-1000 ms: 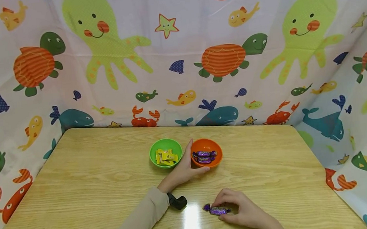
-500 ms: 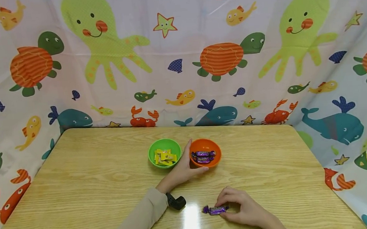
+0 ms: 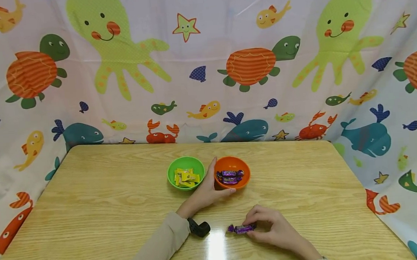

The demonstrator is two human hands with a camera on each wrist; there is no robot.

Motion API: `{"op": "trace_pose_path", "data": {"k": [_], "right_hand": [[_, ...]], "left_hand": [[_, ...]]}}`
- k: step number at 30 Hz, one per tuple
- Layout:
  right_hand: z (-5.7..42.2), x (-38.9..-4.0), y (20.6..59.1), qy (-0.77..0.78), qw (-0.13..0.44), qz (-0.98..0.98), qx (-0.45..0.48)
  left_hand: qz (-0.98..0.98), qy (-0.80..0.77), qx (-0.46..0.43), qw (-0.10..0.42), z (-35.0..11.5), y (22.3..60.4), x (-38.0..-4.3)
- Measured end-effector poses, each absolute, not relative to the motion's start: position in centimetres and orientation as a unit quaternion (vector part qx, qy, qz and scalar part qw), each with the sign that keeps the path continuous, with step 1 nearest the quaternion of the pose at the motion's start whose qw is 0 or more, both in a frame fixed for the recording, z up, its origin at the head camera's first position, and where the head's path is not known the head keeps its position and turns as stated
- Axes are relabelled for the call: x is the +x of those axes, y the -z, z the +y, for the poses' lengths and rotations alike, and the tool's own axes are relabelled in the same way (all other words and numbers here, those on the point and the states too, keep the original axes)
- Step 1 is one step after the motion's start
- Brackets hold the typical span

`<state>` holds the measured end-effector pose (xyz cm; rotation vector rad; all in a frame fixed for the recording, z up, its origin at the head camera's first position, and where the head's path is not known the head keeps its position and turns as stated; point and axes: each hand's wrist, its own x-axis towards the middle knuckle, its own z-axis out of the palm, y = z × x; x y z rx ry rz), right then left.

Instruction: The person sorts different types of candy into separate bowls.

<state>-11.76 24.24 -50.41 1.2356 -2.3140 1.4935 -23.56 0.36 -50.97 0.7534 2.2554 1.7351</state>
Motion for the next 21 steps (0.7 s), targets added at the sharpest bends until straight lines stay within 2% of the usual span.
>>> {"op": "trace_pose_path", "data": {"k": [10, 16, 21], "right_hand": [[23.6, -14.1, 46.6, -0.502, 0.079, -0.777, 0.372], [23.0, -16.2, 43.3, -0.49, 0.095, -0.794, 0.349], [22.5, -18.6, 42.3, -0.457, 0.116, -0.819, 0.327]], "left_hand": [[0.757, -0.594, 0.254, 0.104, 0.4, 50.9, -23.7], [0.74, -0.607, 0.269, 0.108, 0.3, 51.1, -24.0], [0.74, -0.609, 0.262, 0.112, 0.2, 51.1, -23.9]]}}
